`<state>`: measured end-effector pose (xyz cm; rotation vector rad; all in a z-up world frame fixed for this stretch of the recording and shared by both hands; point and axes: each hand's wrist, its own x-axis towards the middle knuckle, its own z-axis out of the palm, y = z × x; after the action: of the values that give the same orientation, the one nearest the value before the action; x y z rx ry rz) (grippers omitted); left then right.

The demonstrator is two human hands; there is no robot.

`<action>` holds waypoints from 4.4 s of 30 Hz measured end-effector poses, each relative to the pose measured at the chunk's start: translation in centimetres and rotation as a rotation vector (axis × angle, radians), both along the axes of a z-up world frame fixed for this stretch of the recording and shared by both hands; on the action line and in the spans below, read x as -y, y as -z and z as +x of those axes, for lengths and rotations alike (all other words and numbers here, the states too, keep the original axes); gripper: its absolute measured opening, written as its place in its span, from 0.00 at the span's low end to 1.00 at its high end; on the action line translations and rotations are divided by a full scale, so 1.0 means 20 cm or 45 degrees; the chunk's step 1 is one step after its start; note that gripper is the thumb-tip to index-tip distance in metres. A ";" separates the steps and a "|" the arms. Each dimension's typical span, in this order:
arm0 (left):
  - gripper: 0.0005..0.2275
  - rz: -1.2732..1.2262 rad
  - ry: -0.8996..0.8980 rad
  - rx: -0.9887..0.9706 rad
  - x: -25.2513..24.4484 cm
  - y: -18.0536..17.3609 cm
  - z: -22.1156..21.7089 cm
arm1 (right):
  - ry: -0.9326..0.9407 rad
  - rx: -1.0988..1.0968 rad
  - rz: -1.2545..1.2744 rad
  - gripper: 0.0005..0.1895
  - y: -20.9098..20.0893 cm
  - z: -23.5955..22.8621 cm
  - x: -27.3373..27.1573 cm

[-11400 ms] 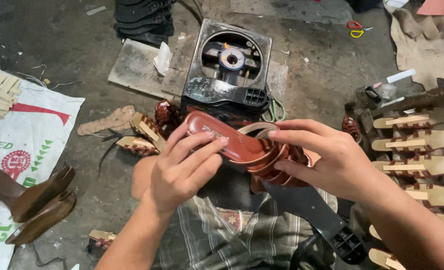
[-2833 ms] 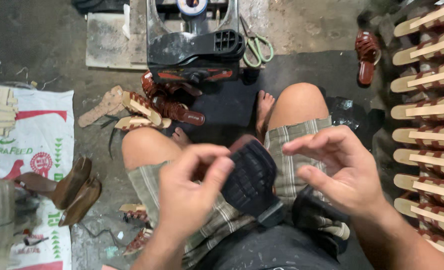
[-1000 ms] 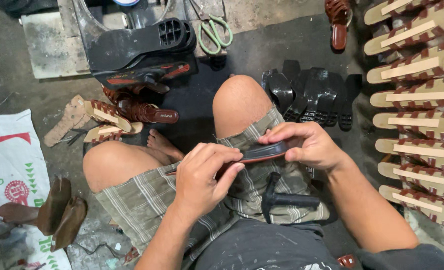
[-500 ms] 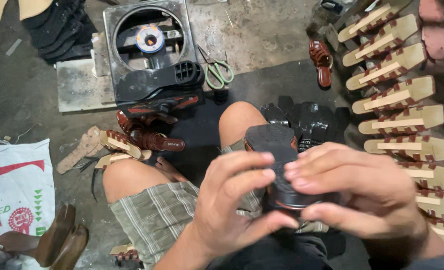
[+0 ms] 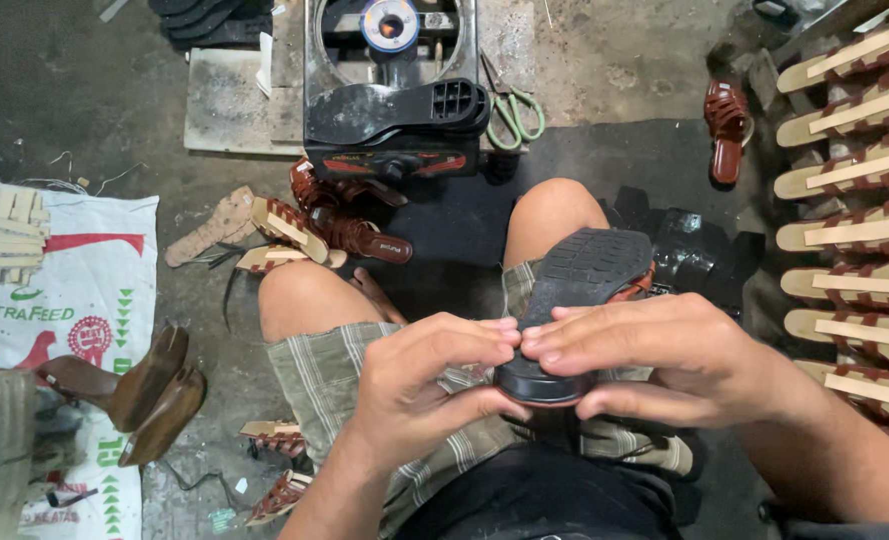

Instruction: The person assembles brown sandals by heating black rubber soles on a gas stove, then pressing them onto the sandal bases. They trim excess rubber with scissors and use a tool to smooth the edges, repeating the process for multiple sandals.

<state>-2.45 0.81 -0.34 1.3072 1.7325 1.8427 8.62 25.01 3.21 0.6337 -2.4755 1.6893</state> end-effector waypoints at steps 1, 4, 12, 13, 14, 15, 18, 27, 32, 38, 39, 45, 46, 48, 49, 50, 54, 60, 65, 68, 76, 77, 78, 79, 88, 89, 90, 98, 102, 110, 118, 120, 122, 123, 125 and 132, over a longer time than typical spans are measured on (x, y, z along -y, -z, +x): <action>0.19 -0.004 0.003 0.022 0.00 -0.01 0.00 | -0.006 -0.005 0.005 0.20 0.01 -0.01 0.00; 0.23 0.037 -0.096 -0.029 0.00 -0.03 0.02 | 0.032 -0.060 0.008 0.19 0.05 -0.02 0.01; 0.14 -0.039 -0.148 0.163 0.02 -0.04 0.10 | 0.013 -0.038 0.070 0.21 0.07 -0.02 0.04; 0.14 -0.056 -0.159 0.173 0.02 -0.04 0.10 | 0.018 -0.042 0.077 0.21 0.07 -0.01 0.04; 0.14 -0.063 -0.158 0.183 0.03 -0.04 0.10 | 0.023 -0.046 0.083 0.21 0.07 -0.01 0.05; 0.14 -0.070 -0.156 0.190 0.03 -0.03 0.10 | 0.027 -0.027 0.077 0.21 0.08 -0.01 0.05; 0.15 -0.061 -0.124 0.197 0.04 -0.01 0.09 | 0.072 -0.019 0.091 0.23 0.09 0.00 0.05; 0.17 -0.141 -0.358 -0.009 0.06 0.01 0.08 | 0.343 -0.279 0.522 0.21 0.15 -0.16 0.00; 0.19 -0.286 -0.548 -0.110 -0.04 0.03 0.10 | 0.327 -0.293 0.520 0.18 0.21 -0.21 0.05; 0.15 -0.234 -0.601 -0.192 -0.07 0.08 0.08 | 0.381 -0.229 0.475 0.14 0.22 -0.17 0.09; 0.14 -0.220 -0.577 -0.237 -0.06 0.09 0.07 | 0.389 -0.235 0.474 0.14 0.22 -0.16 0.09; 0.10 -0.163 -0.416 -0.351 -0.03 0.11 0.02 | 0.442 -0.245 0.481 0.14 0.23 -0.12 0.12; 0.10 -0.157 -0.392 -0.348 -0.02 0.12 0.02 | 0.453 -0.245 0.477 0.14 0.24 -0.12 0.12; 0.10 -0.154 -0.376 -0.311 -0.02 0.13 0.02 | 0.498 -0.266 0.473 0.14 0.26 -0.08 0.12; 0.10 -0.153 -0.371 -0.290 -0.01 0.13 0.03 | 0.527 -0.285 0.472 0.15 0.28 -0.05 0.12; 0.11 -0.176 -0.433 -0.158 0.00 0.15 0.04 | 0.555 -0.304 0.470 0.15 0.29 -0.02 0.13; 0.16 0.118 -0.535 0.901 -0.01 0.27 0.08 | 0.654 -0.258 0.097 0.15 0.34 0.15 0.20; 0.22 0.258 -0.238 1.304 -0.03 0.43 0.23 | 0.580 0.655 -0.935 0.22 0.52 0.01 0.25; 0.25 0.100 -0.386 0.969 -0.11 0.48 0.25 | 0.781 0.532 -1.126 0.15 0.62 -0.10 0.33; 0.22 0.261 -0.496 1.041 -0.17 0.54 0.22 | 0.777 0.472 -0.957 0.12 0.65 -0.09 0.42; 0.21 0.546 -0.544 1.039 -0.20 0.63 0.28 | 0.757 0.559 -0.954 0.11 0.75 -0.06 0.47; 0.22 0.453 -0.494 1.003 -0.18 0.62 0.28 | 0.755 0.573 -0.966 0.11 0.75 -0.05 0.47; 0.24 0.360 -0.443 0.966 -0.15 0.59 0.27 | 0.757 0.600 -0.897 0.11 0.73 -0.04 0.46; 0.26 0.272 -0.385 0.918 -0.12 0.55 0.24 | 0.758 0.614 -0.827 0.12 0.71 -0.03 0.44; 0.17 -0.083 -0.047 1.149 0.16 0.41 -0.04 | 0.554 0.834 -0.356 0.11 0.66 0.20 0.39; 0.16 -0.102 -0.073 1.177 0.16 0.41 -0.04 | 0.571 0.846 -0.373 0.10 0.67 0.21 0.40; 0.16 -0.121 -0.098 1.205 0.16 0.41 -0.03 | 0.566 0.860 -0.433 0.10 0.68 0.22 0.41; 0.15 0.092 -0.086 1.319 0.22 0.37 -0.15 | 0.357 0.844 -0.303 0.20 0.62 0.21 0.38; 0.19 0.207 -0.285 1.369 0.24 0.39 -0.39 | 0.442 1.327 -0.761 0.22 0.58 0.17 0.36; 0.20 -0.045 -0.795 0.879 0.03 0.55 -0.59 | 0.677 0.860 -1.036 0.16 0.94 -1.03 -0.02; 0.16 -0.361 -0.920 0.534 -0.02 0.54 -0.58 | 0.899 0.951 -1.121 0.17 1.38 -2.00 -0.12; 0.16 -0.380 -0.918 0.549 -0.01 0.54 -0.59 | 0.960 0.988 -1.120 0.17 1.41 -2.00 -0.09; 0.17 -0.373 -0.909 0.571 -0.02 0.55 -0.60 | 0.967 0.966 -1.049 0.17 1.35 -1.91 -0.07; 0.18 -0.363 -0.899 0.588 -0.02 0.56 -0.60 | 0.981 0.955 -1.014 0.18 1.29 -1.83 -0.05; 0.22 -0.234 -0.858 0.657 -0.02 0.56 -0.62 | 0.976 0.869 -0.826 0.18 1.13 -1.60 0.01; 0.43 0.425 -0.435 1.086 0.02 0.57 -0.62 | 0.590 -0.058 0.604 0.22 0.49 -0.39 0.24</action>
<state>-14.92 0.47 -11.81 0.1772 1.2403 2.4398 0.81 20.18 -6.53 0.0963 -2.7215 0.9267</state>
